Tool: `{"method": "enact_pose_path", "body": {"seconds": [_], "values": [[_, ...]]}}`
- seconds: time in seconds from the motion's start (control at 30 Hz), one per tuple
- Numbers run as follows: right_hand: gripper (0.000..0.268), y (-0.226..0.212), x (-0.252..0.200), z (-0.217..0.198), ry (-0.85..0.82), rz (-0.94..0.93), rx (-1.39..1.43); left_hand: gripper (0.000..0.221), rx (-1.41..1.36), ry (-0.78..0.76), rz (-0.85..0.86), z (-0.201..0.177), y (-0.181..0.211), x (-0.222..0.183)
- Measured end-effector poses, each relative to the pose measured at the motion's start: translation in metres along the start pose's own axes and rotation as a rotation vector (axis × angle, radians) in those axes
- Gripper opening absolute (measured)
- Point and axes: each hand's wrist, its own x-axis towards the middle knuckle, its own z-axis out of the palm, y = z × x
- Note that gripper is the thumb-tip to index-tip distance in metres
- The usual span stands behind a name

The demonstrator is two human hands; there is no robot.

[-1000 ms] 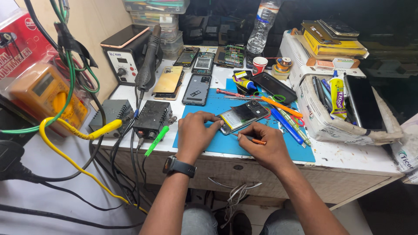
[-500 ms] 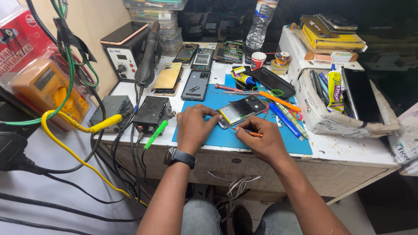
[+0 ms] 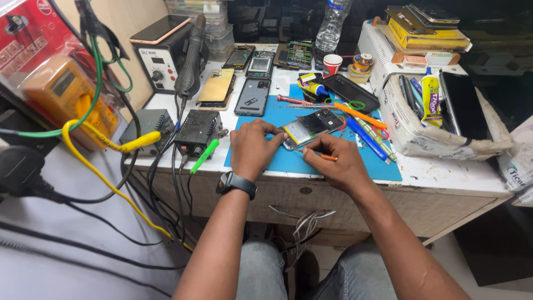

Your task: The person disassembles a mobile phone by hand, removing internal components and screws on a work bench.

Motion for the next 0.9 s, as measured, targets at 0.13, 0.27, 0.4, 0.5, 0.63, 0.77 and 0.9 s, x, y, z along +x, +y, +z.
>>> {"method": "enact_pose_path", "body": {"seconds": [0.13, 0.27, 0.4, 0.5, 0.63, 0.77, 0.9], "values": [[0.024, -0.0002, 0.0003, -0.0001, 0.026, -0.05, 0.063, 0.021, 0.002, 0.002, -0.002, 0.0003, -0.0006, -0.0011], [0.025, 0.0021, 0.0, 0.0, 0.033, -0.026, -0.019, 0.022, 0.024, -0.004, 0.011, 0.0029, -0.0029, 0.0003], [0.026, 0.0027, 0.0007, -0.001, 0.001, -0.076, 0.033, 0.023, 0.017, -0.002, -0.003, 0.0029, -0.0034, -0.0013], [0.026, 0.0031, 0.0012, 0.0007, 0.038, -0.062, 0.051, 0.023, 0.003, -0.005, -0.013, 0.001, -0.0015, -0.0015], [0.025, 0.0057, 0.0019, 0.0016, 0.014, -0.035, 0.004, 0.024, 0.026, -0.035, -0.036, 0.001, -0.0016, 0.0001], [0.024, 0.0038, 0.0002, 0.0018, 0.019, -0.026, 0.075, 0.023, 0.021, -0.009, -0.005, -0.0004, -0.0005, -0.0025], [0.024, 0.0016, 0.0007, 0.0027, 0.045, -0.008, -0.051, 0.022, 0.02, -0.002, -0.003, -0.0016, -0.0003, -0.0013]]}}
